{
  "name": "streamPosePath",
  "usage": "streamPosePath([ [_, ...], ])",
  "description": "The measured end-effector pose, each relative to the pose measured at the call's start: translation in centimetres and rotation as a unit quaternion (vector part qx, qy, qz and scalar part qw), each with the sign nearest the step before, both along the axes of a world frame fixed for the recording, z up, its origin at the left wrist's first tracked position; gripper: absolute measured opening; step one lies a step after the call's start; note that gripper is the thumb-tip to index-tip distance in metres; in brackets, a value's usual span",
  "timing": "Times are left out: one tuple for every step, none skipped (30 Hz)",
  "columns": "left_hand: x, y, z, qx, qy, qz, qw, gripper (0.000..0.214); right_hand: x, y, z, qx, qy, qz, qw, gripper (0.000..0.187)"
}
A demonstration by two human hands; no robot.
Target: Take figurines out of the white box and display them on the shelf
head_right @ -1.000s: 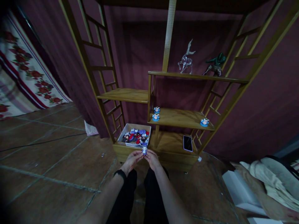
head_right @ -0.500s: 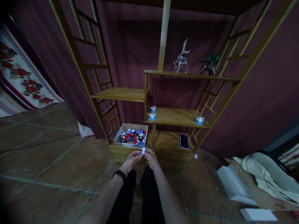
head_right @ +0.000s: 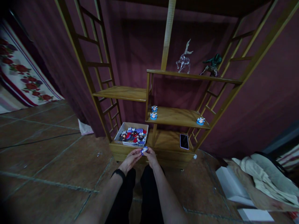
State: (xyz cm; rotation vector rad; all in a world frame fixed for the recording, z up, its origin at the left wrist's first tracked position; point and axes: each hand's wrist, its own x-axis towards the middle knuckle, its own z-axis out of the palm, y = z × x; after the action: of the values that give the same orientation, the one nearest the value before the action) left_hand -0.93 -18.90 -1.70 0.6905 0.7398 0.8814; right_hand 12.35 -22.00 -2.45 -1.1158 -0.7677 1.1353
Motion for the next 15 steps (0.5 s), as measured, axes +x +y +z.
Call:
streamPosePath([
  [0.0, 0.0, 0.0, 0.004, -0.001, 0.002, 1.0, 0.032, 0.0, 0.0, -0.1, -0.005, -0.001, -0.004, 1.0, 0.033],
  [0.0, -0.1, 0.0, 0.01, 0.0, 0.004, 1.0, 0.033, 0.1, 0.0, -0.1, -0.009, -0.001, -0.004, 1.0, 0.033],
  [0.0, -0.1, 0.0, 0.017, 0.004, 0.007, 1.0, 0.034, 0.2, 0.0, -0.2, -0.012, 0.002, 0.0, 1.0, 0.034],
  [0.0, -0.2, -0.1, 0.028, 0.01, 0.009, 1.0, 0.035, 0.2, 0.0, -0.3, -0.014, 0.004, 0.007, 1.0, 0.034],
  [0.0, -0.3, -0.1, 0.04, 0.018, 0.012, 0.999, 0.036, 0.3, 0.0, -0.4, -0.014, 0.008, 0.016, 1.0, 0.034],
  [0.1, -0.4, -0.1, 0.054, 0.027, 0.017, 0.998, 0.038, 0.4, 0.0, -0.4, -0.014, 0.011, 0.024, 1.0, 0.034],
  [0.1, -0.4, -0.2, 0.07, 0.037, 0.023, 0.997, 0.04, 0.5, 0.0, -0.5, -0.013, 0.014, 0.031, 0.999, 0.034],
  [0.1, -0.5, -0.2, 0.084, 0.047, 0.029, 0.995, 0.042, 0.6, -0.1, -0.4, -0.012, 0.018, 0.038, 0.999, 0.033],
  [0.1, -0.6, -0.2, 0.098, 0.058, 0.033, 0.993, 0.044, 0.7, -0.1, -0.4, -0.012, 0.023, 0.046, 0.999, 0.033],
  [0.2, -0.6, -0.2, 0.112, 0.07, 0.035, 0.991, 0.045, 0.7, -0.2, -0.3, -0.013, 0.028, 0.053, 0.998, 0.033],
  [0.2, -0.7, -0.2, 0.125, 0.085, 0.035, 0.988, 0.047, 0.8, -0.2, -0.3, -0.015, 0.032, 0.059, 0.998, 0.033],
  [0.3, -0.7, -0.2, 0.138, 0.103, 0.031, 0.985, 0.048, 0.8, -0.2, -0.2, -0.017, 0.034, 0.063, 0.997, 0.033],
  [0.4, -0.8, -0.1, 0.153, 0.125, 0.026, 0.98, 0.049, 0.9, -0.3, -0.1, -0.02, 0.035, 0.067, 0.997, 0.033],
  [0.4, -0.9, -0.1, 0.172, 0.15, 0.02, 0.973, 0.05, 0.9, -0.3, -0.1, -0.022, 0.036, 0.07, 0.997, 0.033],
  [0.4, -1.0, -0.1, 0.196, 0.177, 0.015, 0.964, 0.051, 0.9, -0.4, -0.1, -0.024, 0.036, 0.073, 0.996, 0.033],
])
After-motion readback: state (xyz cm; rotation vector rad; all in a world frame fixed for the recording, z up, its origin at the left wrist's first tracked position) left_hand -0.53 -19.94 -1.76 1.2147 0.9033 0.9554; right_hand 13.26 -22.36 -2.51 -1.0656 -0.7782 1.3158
